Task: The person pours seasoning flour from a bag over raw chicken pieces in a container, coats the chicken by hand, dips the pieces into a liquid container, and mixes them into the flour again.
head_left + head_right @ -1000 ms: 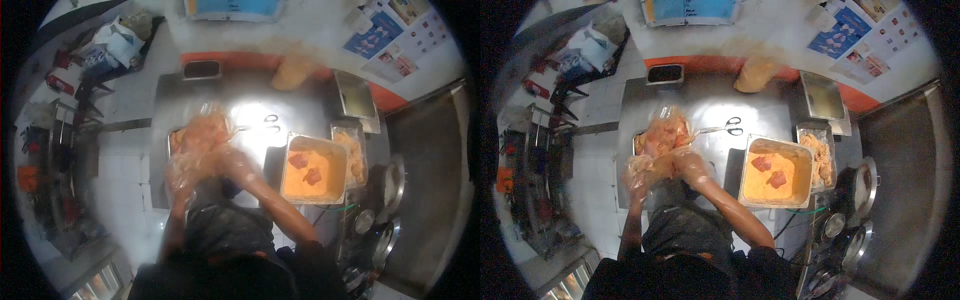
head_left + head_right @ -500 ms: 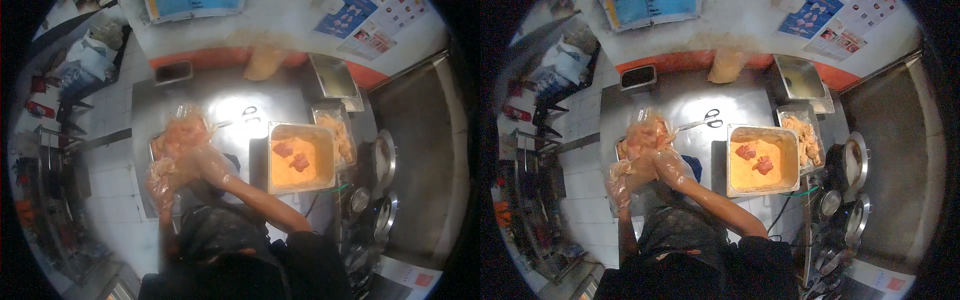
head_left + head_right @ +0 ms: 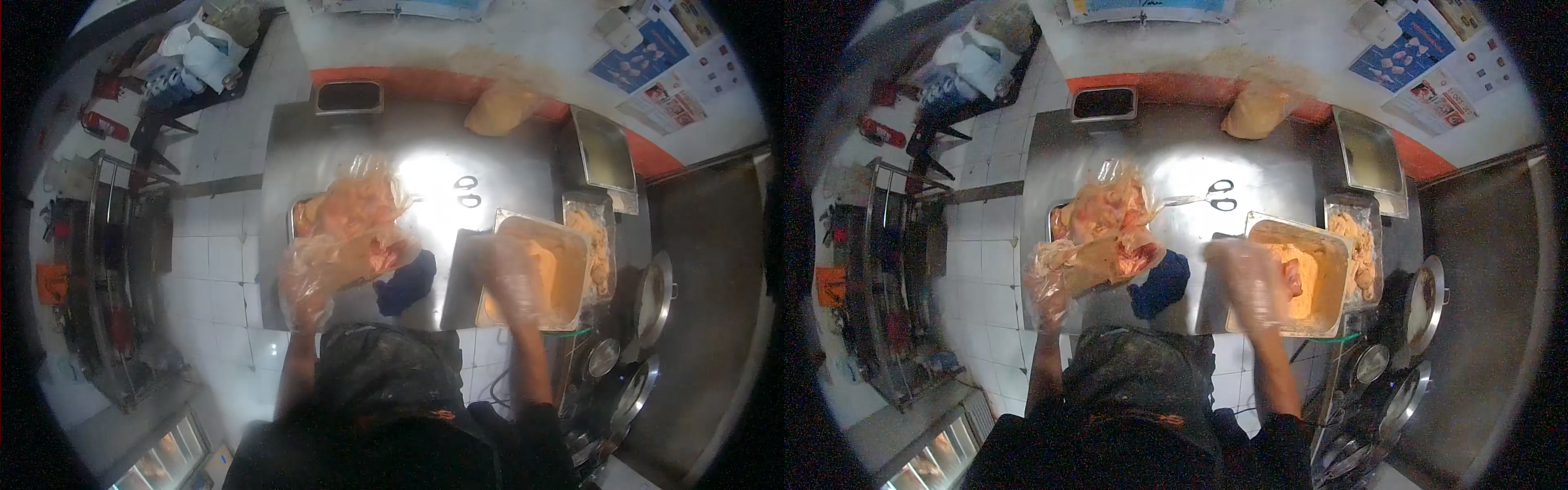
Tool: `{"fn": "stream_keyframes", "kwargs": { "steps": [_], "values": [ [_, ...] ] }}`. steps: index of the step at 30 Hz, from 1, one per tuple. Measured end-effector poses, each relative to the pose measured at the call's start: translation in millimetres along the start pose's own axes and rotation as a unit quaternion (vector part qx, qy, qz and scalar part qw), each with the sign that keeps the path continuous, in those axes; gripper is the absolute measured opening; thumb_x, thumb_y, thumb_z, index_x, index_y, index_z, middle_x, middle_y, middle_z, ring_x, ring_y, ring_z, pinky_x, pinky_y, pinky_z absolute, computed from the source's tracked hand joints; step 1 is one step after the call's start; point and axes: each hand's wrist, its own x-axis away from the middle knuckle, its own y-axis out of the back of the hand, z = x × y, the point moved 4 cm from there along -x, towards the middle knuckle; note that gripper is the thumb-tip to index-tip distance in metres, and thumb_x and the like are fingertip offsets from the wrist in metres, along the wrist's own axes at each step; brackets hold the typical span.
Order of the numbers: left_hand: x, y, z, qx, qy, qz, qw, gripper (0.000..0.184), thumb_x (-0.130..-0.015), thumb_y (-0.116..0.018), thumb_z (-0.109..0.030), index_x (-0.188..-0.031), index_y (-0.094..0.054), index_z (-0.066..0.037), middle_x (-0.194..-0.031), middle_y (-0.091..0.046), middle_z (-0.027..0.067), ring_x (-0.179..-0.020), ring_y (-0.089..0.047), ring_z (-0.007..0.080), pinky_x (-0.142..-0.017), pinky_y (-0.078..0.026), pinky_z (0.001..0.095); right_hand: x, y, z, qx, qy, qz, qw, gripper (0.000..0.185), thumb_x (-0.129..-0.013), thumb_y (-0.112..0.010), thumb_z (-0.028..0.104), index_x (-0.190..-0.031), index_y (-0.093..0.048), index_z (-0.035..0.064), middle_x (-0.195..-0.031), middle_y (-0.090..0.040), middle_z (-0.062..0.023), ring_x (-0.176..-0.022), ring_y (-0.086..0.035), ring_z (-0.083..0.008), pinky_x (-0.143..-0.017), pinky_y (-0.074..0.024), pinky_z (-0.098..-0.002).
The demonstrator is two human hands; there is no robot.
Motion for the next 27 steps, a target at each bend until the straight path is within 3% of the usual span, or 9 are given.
{"fn": "stream_keyframes", "kwargs": {
  "steps": [2,3,5,7,12,15,23,25,27],
  "values": [
    [-5.9,4.5,13.5,-0.028,-0.012,0.027,0.999,0.035,-0.092,-0.065,-0.022,-0.121,-0.061,-0.002,-0.116,-0.065,0.0092,-0.103,-0.061,0.02,-0.094,-0.047,0.033,-2.3,-52.5,12.8,-0.332,0.052,-0.006,0.942,0.03,-0.094,-0.051,0.028,-0.103,-0.068,0.0051,-0.093,-0.066,-0.0099,-0.087,-0.064,-0.0254,-0.078,-0.0504,-0.0392],
    [-5.0,20.3,37.5,-0.024,-0.015,0.035,0.999,0.035,-0.092,-0.065,-0.022,-0.121,-0.061,-0.002,-0.116,-0.065,0.0092,-0.103,-0.061,0.02,-0.094,-0.047,0.033,-7.7,-84.5,30.5,-0.036,0.29,-0.125,0.948,0.027,-0.094,-0.049,0.023,-0.102,-0.068,0.0051,-0.096,-0.065,-0.0143,-0.087,-0.064,-0.0295,-0.078,-0.0504,-0.0416],
    [1.4,40.2,85.8,-0.43,-0.179,0.03,0.884,0.035,-0.091,-0.066,-0.026,-0.115,-0.064,0.0,-0.116,-0.065,0.0095,-0.104,-0.061,0.02,-0.095,-0.046,0.0318,-39.5,-137.2,48.9,-0.187,0.182,0.018,0.965,0.021,-0.088,-0.051,0.016,-0.091,-0.067,0.0039,-0.09,-0.066,-0.0176,-0.084,-0.065,-0.0338,-0.075,-0.0519,-0.0437],
    [4.8,5.8,44.3,-0.278,-0.114,-0.002,0.954,0.034,-0.091,-0.067,-0.027,-0.111,-0.065,-0.001,-0.114,-0.066,0.0091,-0.103,-0.062,0.019,-0.093,-0.047,0.0315,-69.8,-189.3,44.1,0.046,0.143,0.129,0.98,0.019,-0.085,-0.054,0.017,-0.084,-0.071,0.0063,-0.085,-0.068,-0.0172,-0.081,-0.067,-0.0329,-0.07,-0.0527,-0.0438],
    [-11.1,-2.8,20.7,-0.05,0.008,0.01,0.999,0.022,-0.087,-0.07,-0.016,-0.102,-0.067,0.0,-0.095,-0.069,0.0066,-0.09,-0.064,0.016,-0.082,-0.052,0.0327,-69.9,-192.6,47.9,0.106,0.149,0.172,0.968,0.021,-0.066,-0.076,0.023,-0.08,-0.074,0.0085,-0.081,-0.071,-0.0164,-0.078,-0.071,-0.0294,-0.069,-0.0555,-0.0383],
    [-16.5,-2.7,26.1,-0.031,-0.07,0.017,0.997,0.019,-0.087,-0.07,-0.015,-0.1,-0.068,-0.001,-0.095,-0.069,0.0055,-0.088,-0.064,0.0156,-0.08,-0.052,0.0316,-76.6,-189.7,53.7,0.08,0.109,0.204,0.969,0.029,-0.055,-0.082,0.02,-0.079,-0.073,0.0075,-0.078,-0.071,-0.0155,-0.077,-0.071,-0.0292,-0.07,-0.056,-0.0372],
    [-12.3,6.0,10.5,-0.224,0.022,-0.028,0.974,0.037,-0.086,-0.071,-0.034,-0.101,-0.066,0.0,-0.103,-0.066,0.008,-0.097,-0.062,0.0201,-0.086,-0.049,0.0347,-32.9,-95.3,53.5,-0.182,0.081,0.13,0.971,0.029,-0.072,-0.072,0.006,-0.1,-0.066,0.0054,-0.093,-0.068,-0.0205,-0.089,-0.067,-0.0361,-0.079,-0.0537,-0.0425],
    [-16.9,-2.4,13.3,0.037,-0.066,0.03,0.997,0.024,-0.086,-0.069,-0.02,-0.103,-0.067,-0.003,-0.097,-0.068,0.0071,-0.09,-0.064,0.0177,-0.079,-0.052,0.0312,-8.4,-20.8,52.5,-0.178,0.136,-0.011,0.975,0.032,-0.077,-0.066,0.003,-0.109,-0.061,0.0057,-0.102,-0.066,-0.0207,-0.096,-0.064,-0.0357,-0.083,-0.0513,-0.0432],
    [-12.3,-0.6,11.3,0.005,-0.043,0.033,0.998,0.027,-0.087,-0.068,-0.021,-0.107,-0.065,-0.003,-0.099,-0.067,0.0081,-0.091,-0.064,0.0182,-0.079,-0.052,0.0316,-4.2,25.9,32.8,-0.207,-0.008,0.063,0.976,0.028,-0.079,-0.066,0.006,-0.107,-0.062,0.0067,-0.098,-0.065,-0.0174,-0.094,-0.063,-0.0346,-0.083,-0.0503,-0.044]
  ]
}}
